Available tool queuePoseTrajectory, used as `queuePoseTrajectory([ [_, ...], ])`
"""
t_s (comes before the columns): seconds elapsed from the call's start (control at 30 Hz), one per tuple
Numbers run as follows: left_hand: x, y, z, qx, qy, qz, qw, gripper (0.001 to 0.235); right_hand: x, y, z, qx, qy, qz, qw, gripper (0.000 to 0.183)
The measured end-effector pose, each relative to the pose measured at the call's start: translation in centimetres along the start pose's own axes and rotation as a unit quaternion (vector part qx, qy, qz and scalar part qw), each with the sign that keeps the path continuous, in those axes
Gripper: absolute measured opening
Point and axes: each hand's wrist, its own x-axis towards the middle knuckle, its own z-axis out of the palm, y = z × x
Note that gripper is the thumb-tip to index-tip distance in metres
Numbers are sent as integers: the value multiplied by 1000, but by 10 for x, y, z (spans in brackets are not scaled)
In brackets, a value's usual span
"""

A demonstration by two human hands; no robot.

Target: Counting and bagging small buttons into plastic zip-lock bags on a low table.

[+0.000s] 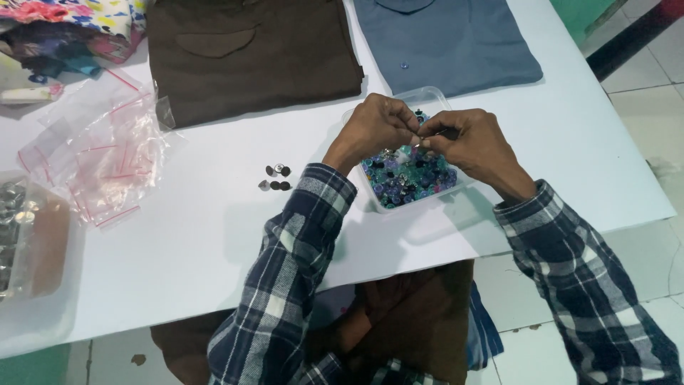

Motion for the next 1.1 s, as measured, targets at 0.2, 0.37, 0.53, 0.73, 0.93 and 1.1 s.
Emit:
queuePoseTrajectory([
  [0.2, 9, -11, 2, -10, 2, 3, 1000, 24, -3, -6, -1, -3, 3, -8, 1000, 22],
  [0.37, 8, -11, 2, -24, 11, 14, 1000, 26, -3, -9, 0, 22, 5, -14, 1000, 25],
  [0.53, 5, -12, 1, -26, 20, 27, 999, 26, -1, -2, 3, 48, 15, -21, 998, 27],
  [0.73, -3, 2, 1, 10, 35, 63, 997, 22, -8, -9, 2, 27, 28, -36, 999, 20],
  [0.93, -74, 61, -17, 37, 166, 246, 954, 14, -36, -61, 16, 71, 127, -162, 976, 16],
  [1.1, -149, 84, -43, 75, 215, 289, 930, 19, -59, -111, 47, 88, 162, -266, 946, 25],
])
